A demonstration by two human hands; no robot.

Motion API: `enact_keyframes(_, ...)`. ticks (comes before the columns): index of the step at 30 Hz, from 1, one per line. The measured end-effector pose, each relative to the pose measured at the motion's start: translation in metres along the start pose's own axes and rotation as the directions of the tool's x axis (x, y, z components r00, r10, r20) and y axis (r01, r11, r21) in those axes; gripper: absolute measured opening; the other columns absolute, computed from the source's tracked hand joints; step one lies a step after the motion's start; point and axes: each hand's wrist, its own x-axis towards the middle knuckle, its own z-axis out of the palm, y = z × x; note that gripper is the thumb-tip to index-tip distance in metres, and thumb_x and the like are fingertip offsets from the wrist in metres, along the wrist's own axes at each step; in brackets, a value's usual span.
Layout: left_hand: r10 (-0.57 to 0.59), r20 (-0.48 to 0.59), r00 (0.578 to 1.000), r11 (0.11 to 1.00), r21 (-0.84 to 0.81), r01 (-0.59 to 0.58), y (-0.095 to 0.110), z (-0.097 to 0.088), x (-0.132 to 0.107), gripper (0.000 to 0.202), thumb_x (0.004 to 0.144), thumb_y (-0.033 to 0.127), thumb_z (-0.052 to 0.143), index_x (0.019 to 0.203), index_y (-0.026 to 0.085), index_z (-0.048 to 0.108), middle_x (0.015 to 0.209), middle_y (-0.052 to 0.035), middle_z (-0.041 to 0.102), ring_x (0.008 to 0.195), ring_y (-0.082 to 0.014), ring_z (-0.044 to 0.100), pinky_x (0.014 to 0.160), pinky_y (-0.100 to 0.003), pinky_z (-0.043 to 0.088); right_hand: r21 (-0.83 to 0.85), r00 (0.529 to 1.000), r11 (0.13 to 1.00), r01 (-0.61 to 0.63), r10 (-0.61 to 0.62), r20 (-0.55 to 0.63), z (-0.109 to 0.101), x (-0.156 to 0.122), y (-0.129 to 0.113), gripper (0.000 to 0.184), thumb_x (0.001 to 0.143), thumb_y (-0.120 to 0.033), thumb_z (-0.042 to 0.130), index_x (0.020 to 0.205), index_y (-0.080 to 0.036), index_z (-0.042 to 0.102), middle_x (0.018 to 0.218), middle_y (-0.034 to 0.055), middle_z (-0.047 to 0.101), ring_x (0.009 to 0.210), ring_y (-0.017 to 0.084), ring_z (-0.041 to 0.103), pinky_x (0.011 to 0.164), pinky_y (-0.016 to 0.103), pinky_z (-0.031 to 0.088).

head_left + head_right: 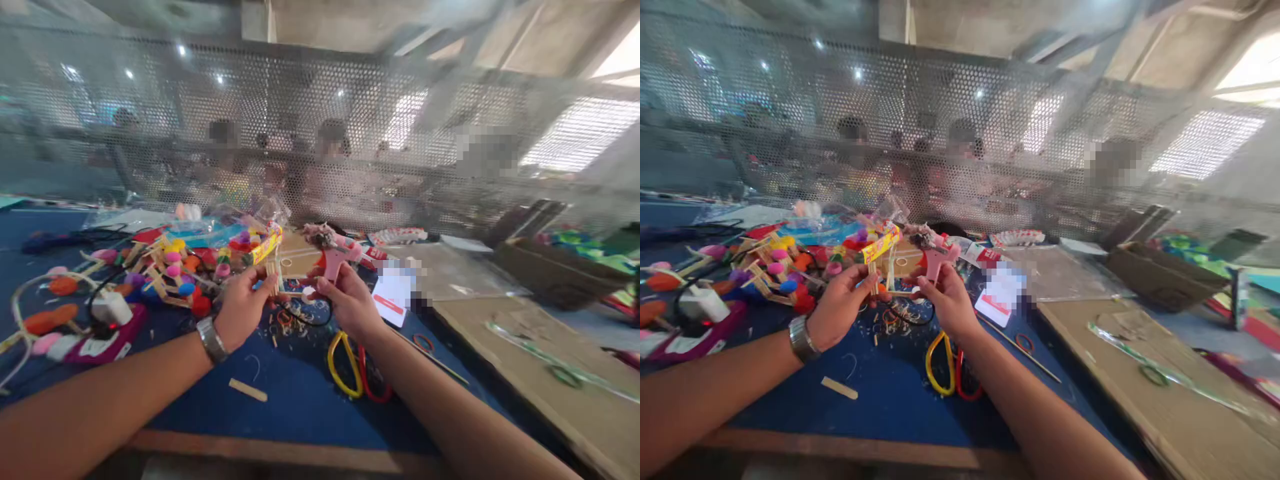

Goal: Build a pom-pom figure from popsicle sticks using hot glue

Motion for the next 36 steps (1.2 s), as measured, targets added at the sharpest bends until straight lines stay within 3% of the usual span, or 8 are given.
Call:
enact_keyframes(4,-0.038,0.094,0.995,0.999,0.0,0.039,0.005,0.003,-0.004,0.044,0.077,0.057,0.075,0.085,0.016,0.061,0.081,-0.0005,0.066,0.059,-0.016,0.07,0.05,-0.023,0.05,-0.068,1.0,0.998,-0.002,0.001,-0.01,0.001,-0.001,-0.003,0.038,0.067,-0.044,0.087,0.088,-0.023,0.064,0.086,0.0016,0.074,0.079,0.019,0.069,0.058,0.027,0.056)
enact_keyframes(8,-0.117,0.177,0.977,0.992,-0.014,0.122,0.004,0.004,-0.006,0.05,0.072,0.062,0.078,0.085,0.017,0.061,0.074,0.0009,0.065,0.061,-0.0184,0.072,0.054,-0.027,0.056,-0.168,0.998,0.984,-0.06,0.058,-0.019,0.003,-0.004,-0.006,0.039,0.064,-0.049,0.086,0.081,-0.019,0.067,0.08,0.0052,0.076,0.063,0.017,0.063,0.058,0.03,0.053)
enact_keyframes(14,-0.185,0.309,0.933,0.981,-0.002,0.195,-0.002,0.006,-0.01,0.05,0.066,0.059,0.084,0.085,0.016,0.066,0.079,-0.0004,0.068,0.068,-0.0191,0.073,0.059,-0.027,0.057,-0.248,0.984,0.953,-0.175,0.166,-0.059,0.008,-0.01,-0.006,0.04,0.064,-0.054,0.083,0.066,-0.019,0.065,0.056,0.0009,0.062,0.051,0.014,0.052,0.05,0.029,0.042)
enact_keyframes(20,-0.216,0.439,0.872,0.976,0.122,0.18,0.005,0.007,-0.018,0.04,0.072,0.049,0.084,0.086,0.015,0.07,0.078,-0.0021,0.07,0.064,-0.0178,0.071,0.059,-0.028,0.057,-0.276,0.977,0.953,-0.126,0.167,0.13,0.014,-0.016,-0.016,0.042,0.056,-0.044,0.092,0.074,-0.019,0.063,0.064,-0.0033,0.059,0.057,0.012,0.05,0.054,0.027,0.04)
enact_keyframes(24,-0.23,0.453,0.861,0.973,0.135,0.189,0.005,0.006,-0.019,0.034,0.072,0.045,0.084,0.082,0.015,0.07,0.07,-0.0007,0.068,0.061,-0.0178,0.07,0.057,-0.027,0.056,-0.327,0.966,0.94,-0.098,0.169,0.195,0.016,-0.019,-0.018,0.041,0.061,-0.048,0.089,0.071,-0.019,0.061,0.064,-0.0034,0.057,0.058,0.012,0.049,0.055,0.027,0.041)
enact_keyframes(31,-0.23,0.433,0.872,0.973,0.132,0.191,-0.007,0.003,-0.015,0.038,0.073,0.048,0.083,0.089,0.015,0.075,0.077,-0.004,0.075,0.066,-0.0184,0.071,0.065,-0.029,0.058,-0.32,0.973,0.932,-0.173,0.212,0.094,0.016,-0.015,-0.013,0.046,0.051,-0.047,0.093,0.066,-0.02,0.06,0.059,-0.0035,0.059,0.055,0.012,0.05,0.054,0.028,0.042)
enact_keyframes(36,-0.167,0.496,0.852,0.983,0.149,0.105,-0.001,0.001,-0.015,0.042,0.08,0.052,0.076,0.096,0.013,0.075,0.082,-0.0067,0.074,0.069,-0.0182,0.071,0.064,-0.027,0.056,-0.307,0.967,0.926,-0.222,0.25,0.056,0.01,-0.01,-0.012,0.047,0.052,-0.049,0.093,0.06,-0.019,0.058,0.051,-0.0039,0.056,0.048,0.011,0.048,0.048,0.026,0.04)
